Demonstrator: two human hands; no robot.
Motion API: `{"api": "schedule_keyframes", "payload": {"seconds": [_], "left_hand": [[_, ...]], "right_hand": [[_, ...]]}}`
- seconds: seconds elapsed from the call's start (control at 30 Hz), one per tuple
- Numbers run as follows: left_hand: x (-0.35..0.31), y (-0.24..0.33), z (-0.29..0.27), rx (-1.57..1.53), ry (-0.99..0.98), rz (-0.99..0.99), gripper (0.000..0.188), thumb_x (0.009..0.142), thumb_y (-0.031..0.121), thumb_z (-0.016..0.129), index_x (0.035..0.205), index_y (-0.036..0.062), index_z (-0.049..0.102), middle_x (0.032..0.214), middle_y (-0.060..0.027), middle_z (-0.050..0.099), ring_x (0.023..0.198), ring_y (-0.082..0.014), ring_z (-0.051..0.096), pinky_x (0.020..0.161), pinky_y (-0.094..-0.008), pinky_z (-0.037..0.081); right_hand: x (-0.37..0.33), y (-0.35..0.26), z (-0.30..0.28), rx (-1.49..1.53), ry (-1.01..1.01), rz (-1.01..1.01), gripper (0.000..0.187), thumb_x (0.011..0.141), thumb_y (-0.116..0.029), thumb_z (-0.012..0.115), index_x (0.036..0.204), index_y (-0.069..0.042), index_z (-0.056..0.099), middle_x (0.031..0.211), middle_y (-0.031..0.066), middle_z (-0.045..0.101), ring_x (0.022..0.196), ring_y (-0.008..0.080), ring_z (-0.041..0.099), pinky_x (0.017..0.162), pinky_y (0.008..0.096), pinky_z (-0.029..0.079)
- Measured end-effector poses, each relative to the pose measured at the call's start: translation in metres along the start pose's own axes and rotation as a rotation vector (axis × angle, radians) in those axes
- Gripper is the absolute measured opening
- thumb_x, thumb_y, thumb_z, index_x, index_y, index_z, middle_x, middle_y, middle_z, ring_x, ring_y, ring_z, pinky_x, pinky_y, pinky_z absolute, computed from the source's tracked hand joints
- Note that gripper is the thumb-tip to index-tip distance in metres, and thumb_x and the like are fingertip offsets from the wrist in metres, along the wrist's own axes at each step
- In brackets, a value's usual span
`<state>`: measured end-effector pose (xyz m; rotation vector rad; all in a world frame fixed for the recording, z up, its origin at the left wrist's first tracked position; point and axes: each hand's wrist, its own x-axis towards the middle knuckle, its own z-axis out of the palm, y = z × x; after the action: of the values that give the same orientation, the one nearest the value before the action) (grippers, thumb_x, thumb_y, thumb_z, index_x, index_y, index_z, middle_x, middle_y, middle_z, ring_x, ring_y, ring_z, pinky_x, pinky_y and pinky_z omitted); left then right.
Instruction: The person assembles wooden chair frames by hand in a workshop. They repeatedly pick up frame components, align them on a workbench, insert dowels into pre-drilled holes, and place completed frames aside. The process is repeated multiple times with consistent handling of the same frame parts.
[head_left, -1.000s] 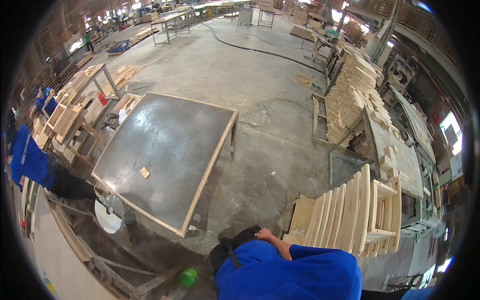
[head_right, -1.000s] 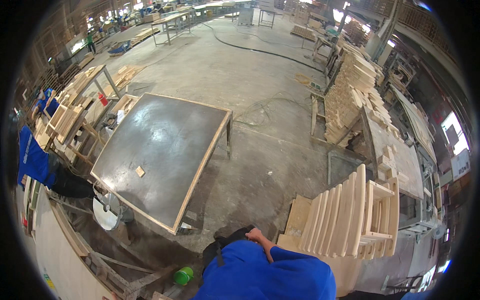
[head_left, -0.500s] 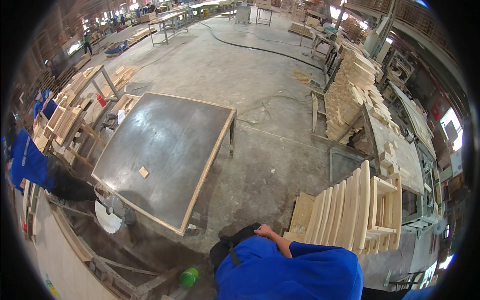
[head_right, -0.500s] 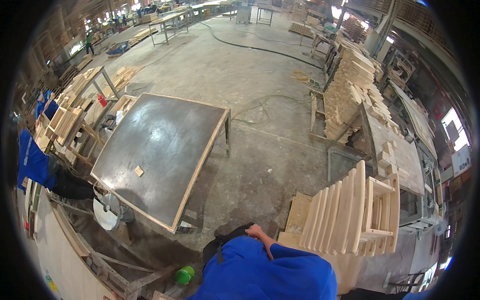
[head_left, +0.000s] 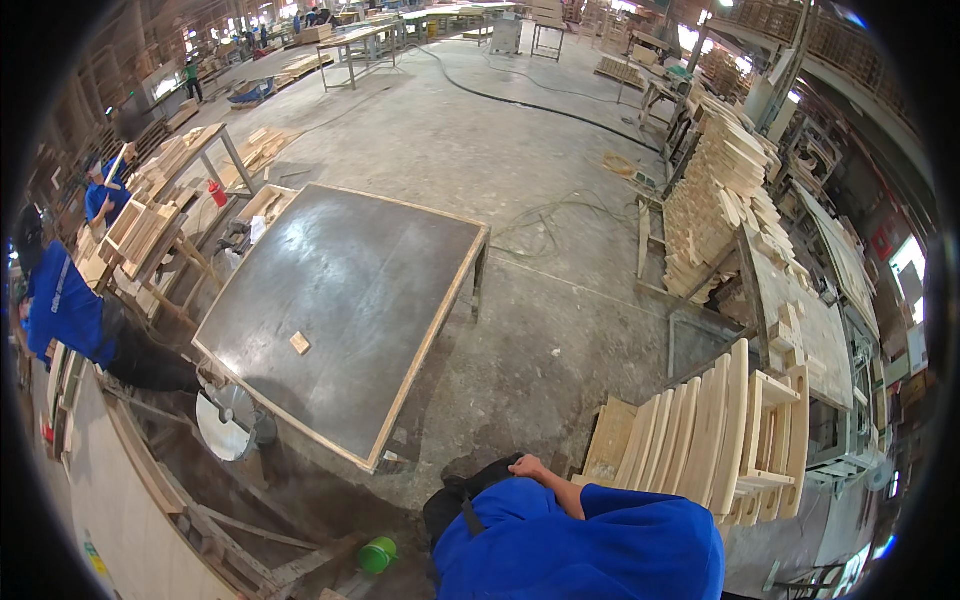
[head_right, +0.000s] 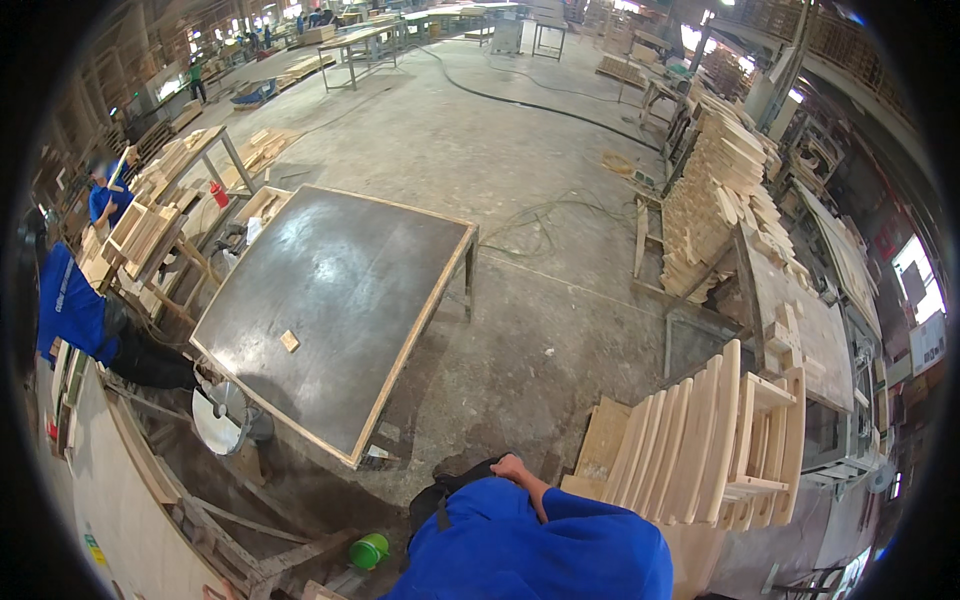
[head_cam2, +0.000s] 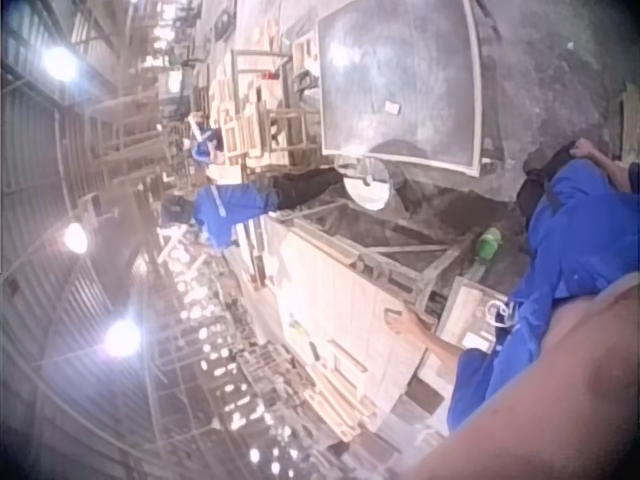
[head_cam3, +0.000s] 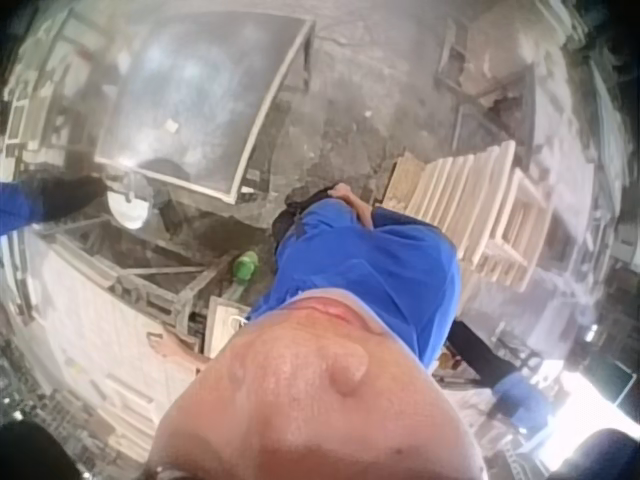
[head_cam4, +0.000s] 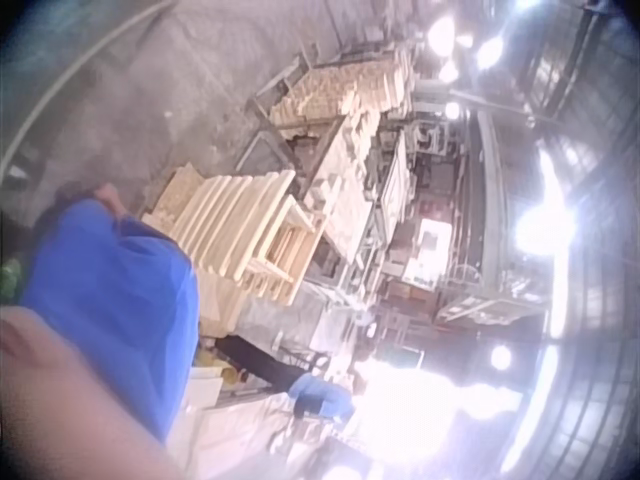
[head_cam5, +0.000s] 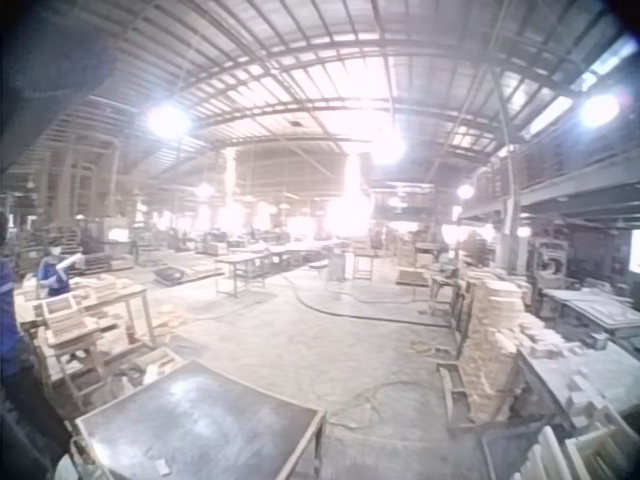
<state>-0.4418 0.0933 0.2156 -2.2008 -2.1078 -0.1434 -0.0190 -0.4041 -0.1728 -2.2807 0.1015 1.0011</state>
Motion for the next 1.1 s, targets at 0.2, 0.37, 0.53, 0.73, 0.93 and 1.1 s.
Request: {"api": "schedule_keyframes", "payload": {"seconds": [0.2, 0.37, 0.53, 0.73, 0.93, 1.1], "left_hand": [[0.004, -0.01, 0.007, 0.052, 0.0, -0.037, 0.077, 0.086, 0.064, 0.052, 0.139, 0.0089, 0.047, 0.14, -0.0148, 0.046, 0.125, -0.0363, 0.045, 0.102, -0.0507, 0.036], [0.02, -0.035, 0.04, 0.015, 0.066, 0.074, 0.076, 0.085, 0.066, 0.051, 0.138, 0.0121, 0.048, 0.14, -0.0118, 0.046, 0.123, -0.0363, 0.046, 0.1, -0.0543, 0.036], [0.02, -0.037, 0.042, 0.067, 0.111, 0.012, 0.072, 0.086, 0.066, 0.051, 0.137, 0.0152, 0.049, 0.137, -0.0094, 0.048, 0.121, -0.0358, 0.047, 0.096, -0.0537, 0.038], [0.013, -0.005, 0.008, -0.036, 0.056, 0.043, 0.076, 0.086, 0.066, 0.05, 0.137, 0.0088, 0.048, 0.138, -0.0139, 0.048, 0.124, -0.0349, 0.046, 0.101, -0.0487, 0.038], [0.003, 0.005, 0.002, -0.047, 0.068, 0.109, 0.08, 0.085, 0.066, 0.053, 0.136, 0.0039, 0.048, 0.136, -0.0205, 0.048, 0.123, -0.0356, 0.047, 0.105, -0.0473, 0.037], [0.006, -0.007, 0.003, 0.02, -0.022, 0.048, 0.083, 0.086, 0.068, 0.05, 0.138, 0.0043, 0.045, 0.139, -0.0195, 0.045, 0.125, -0.0359, 0.045, 0.104, -0.0464, 0.037]], "right_hand": [[0.003, -0.003, 0.004, -0.032, -0.01, -0.035, 0.041, 0.074, -0.042, 0.066, 0.079, -0.002, 0.073, 0.082, 0.0192, 0.07, 0.083, 0.0334, 0.068, 0.077, 0.04, 0.052], [0.015, -0.003, 0.012, -0.174, -0.046, -0.054, 0.041, 0.073, -0.043, 0.065, 0.082, -0.004, 0.074, 0.085, 0.0183, 0.07, 0.087, 0.0346, 0.068, 0.079, 0.0401, 0.052], [0.016, -0.025, 0.016, -0.173, -0.069, -0.064, 0.04, 0.075, -0.043, 0.067, 0.088, -0.006, 0.074, 0.091, 0.0158, 0.071, 0.091, 0.033, 0.068, 0.083, 0.0391, 0.052], [0.01, -0.009, 0.026, -0.222, -0.124, -0.025, 0.04, 0.077, -0.043, 0.067, 0.092, -0.007, 0.074, 0.095, 0.0146, 0.072, 0.093, 0.0313, 0.067, 0.085, 0.0383, 0.052], [0.046, 0.012, 0.031, -0.367, -0.042, -0.075, 0.038, 0.076, -0.043, 0.065, 0.087, -0.007, 0.074, 0.088, 0.0173, 0.07, 0.088, 0.032, 0.068, 0.079, 0.0401, 0.053], [0.034, -0.006, 0.027, -0.253, -0.056, -0.06, 0.037, 0.075, -0.041, 0.065, 0.081, -0.006, 0.074, 0.082, 0.0176, 0.07, 0.083, 0.0338, 0.068, 0.075, 0.0417, 0.053]]}}
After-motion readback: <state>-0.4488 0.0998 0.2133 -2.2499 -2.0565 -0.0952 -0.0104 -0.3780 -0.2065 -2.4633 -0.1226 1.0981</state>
